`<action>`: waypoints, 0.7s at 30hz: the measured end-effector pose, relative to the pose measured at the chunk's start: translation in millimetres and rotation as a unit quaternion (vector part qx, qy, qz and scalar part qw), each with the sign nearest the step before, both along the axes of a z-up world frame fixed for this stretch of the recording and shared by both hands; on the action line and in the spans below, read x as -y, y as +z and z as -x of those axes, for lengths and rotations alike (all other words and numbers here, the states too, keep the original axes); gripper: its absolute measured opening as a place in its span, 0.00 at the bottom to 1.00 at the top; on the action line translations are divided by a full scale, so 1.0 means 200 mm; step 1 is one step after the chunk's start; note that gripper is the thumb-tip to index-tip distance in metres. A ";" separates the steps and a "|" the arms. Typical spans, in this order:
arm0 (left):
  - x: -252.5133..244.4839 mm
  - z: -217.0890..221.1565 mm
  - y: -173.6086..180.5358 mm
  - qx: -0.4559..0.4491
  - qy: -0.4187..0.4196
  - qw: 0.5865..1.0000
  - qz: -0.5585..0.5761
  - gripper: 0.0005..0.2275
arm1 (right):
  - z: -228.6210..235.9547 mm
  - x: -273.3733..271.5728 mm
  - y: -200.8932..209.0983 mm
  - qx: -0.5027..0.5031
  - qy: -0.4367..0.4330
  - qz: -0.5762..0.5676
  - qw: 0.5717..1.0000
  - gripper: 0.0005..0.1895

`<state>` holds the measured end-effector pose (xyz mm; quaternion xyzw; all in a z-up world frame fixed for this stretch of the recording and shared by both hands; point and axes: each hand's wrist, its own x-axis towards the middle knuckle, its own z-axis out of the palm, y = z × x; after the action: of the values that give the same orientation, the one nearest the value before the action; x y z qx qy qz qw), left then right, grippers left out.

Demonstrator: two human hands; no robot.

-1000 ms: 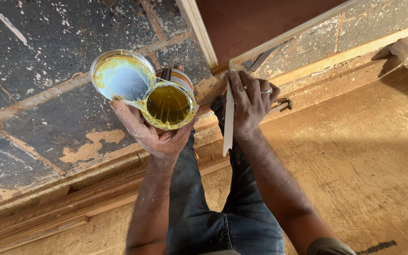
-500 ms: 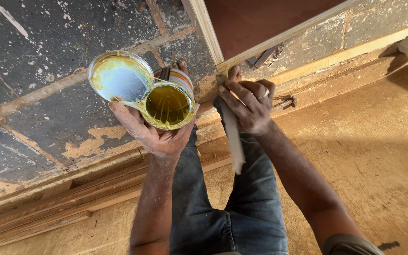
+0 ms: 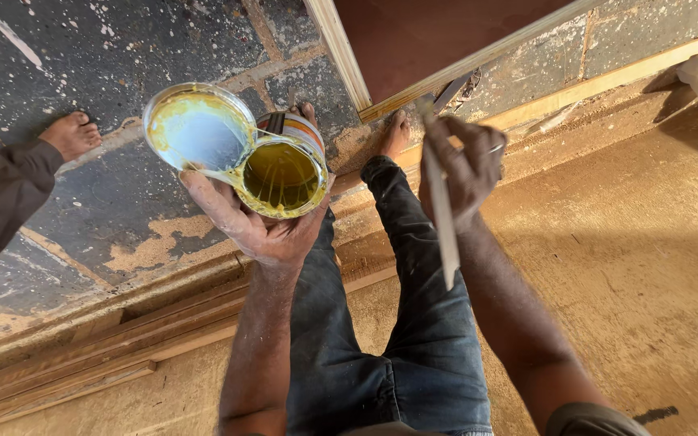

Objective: The person applies adhesive from a can to the edges of wooden boards using a thin stick.

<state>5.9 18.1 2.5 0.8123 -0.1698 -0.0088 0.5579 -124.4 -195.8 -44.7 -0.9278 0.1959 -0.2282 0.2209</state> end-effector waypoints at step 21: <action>-0.09 0.04 -0.07 0.015 0.025 0.998 -0.058 0.60 | -0.12 -0.26 -0.01 -0.082 0.005 0.117 0.990 0.15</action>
<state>-1.9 35.5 -10.6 0.8474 -0.1569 0.0070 0.5071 -99.8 -143.7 -46.3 -0.9638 0.1808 -0.1718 0.0948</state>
